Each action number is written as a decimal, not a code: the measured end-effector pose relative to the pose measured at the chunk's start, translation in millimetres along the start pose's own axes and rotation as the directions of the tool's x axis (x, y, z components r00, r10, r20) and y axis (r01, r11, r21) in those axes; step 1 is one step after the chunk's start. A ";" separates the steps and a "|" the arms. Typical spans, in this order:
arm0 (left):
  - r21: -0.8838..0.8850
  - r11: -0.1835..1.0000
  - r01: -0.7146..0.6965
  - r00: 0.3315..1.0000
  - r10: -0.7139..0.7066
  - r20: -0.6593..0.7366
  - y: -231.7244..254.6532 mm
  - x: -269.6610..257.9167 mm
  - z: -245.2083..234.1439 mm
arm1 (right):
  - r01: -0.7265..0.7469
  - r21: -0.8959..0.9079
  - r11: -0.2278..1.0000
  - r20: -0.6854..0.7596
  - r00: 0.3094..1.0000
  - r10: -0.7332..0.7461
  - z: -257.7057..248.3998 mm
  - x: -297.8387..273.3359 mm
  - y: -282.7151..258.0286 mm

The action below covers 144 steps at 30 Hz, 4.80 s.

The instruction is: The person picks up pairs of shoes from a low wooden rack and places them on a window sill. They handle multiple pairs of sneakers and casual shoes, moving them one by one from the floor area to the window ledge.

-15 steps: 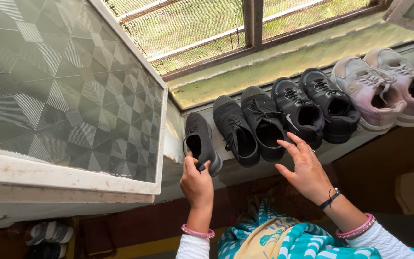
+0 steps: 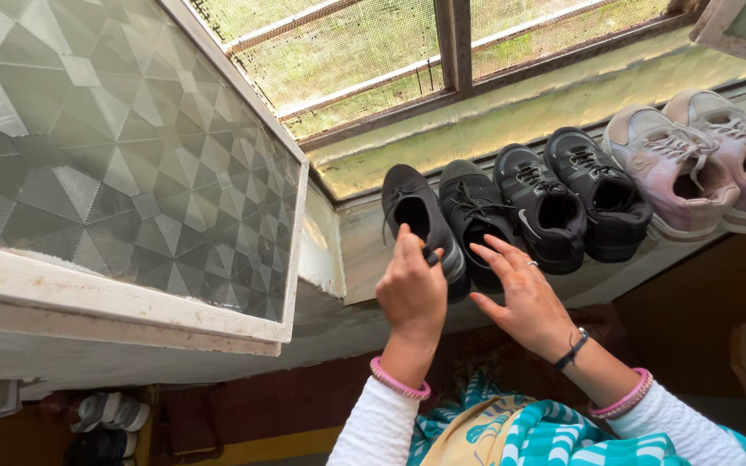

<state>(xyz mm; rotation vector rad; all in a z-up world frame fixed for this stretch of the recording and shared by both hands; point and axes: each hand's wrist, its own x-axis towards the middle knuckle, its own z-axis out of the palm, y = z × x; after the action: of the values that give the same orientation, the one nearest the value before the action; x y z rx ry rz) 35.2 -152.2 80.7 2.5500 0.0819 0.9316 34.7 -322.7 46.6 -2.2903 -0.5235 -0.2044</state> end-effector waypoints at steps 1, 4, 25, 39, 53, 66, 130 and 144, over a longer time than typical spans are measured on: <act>0.016 1.000 -0.018 1.000 0.018 -0.001 0.2 0.3 5.7 | 0.014 -0.003 1.000 -0.002 1.000 -0.014 1.8 2.6 -1.1; 0.089 0.996 0.027 0.987 -0.041 0.152 -1.3 2.3 19.1 | 0.027 -0.021 0.999 0.021 0.999 -0.026 5.9 7.2 -1.5; 0.097 0.980 -0.172 0.977 0.157 0.147 -23.5 2.9 42.1 | 0.044 -0.106 0.993 0.093 0.995 -0.034 25.2 16.9 5.6; -0.010 0.946 -0.323 0.926 0.318 0.206 -40.1 5.7 40.6 | 0.027 -0.169 0.985 0.117 0.993 -0.008 36.4 14.3 6.5; -0.186 0.971 -0.148 0.953 0.191 0.237 -46.4 13.3 14.7 | -0.016 -0.168 0.986 0.076 0.997 0.030 36.3 11.4 5.5; -0.202 0.947 0.250 0.953 -0.204 0.223 -66.6 -87.3 -60.7 | 0.122 0.109 0.987 -0.082 0.990 -0.113 21.9 -11.3 -53.2; -0.178 0.274 0.945 0.285 -0.958 0.040 -664.5 -337.1 -466.6 | 0.550 0.305 0.778 0.900 0.100 -0.424 650.2 -24.6 -578.7; 0.085 0.311 0.947 0.309 -0.950 0.029 -968.1 -363.6 -402.8 | 0.399 -0.092 0.912 0.900 0.425 -0.095 749.3 -2.4 -578.6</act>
<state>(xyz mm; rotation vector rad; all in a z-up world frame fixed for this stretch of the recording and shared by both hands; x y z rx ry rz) -414.2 805.0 -256.5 1.9288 1.4617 0.2925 -225.6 575.9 -97.9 -2.4512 -1.4735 0.9308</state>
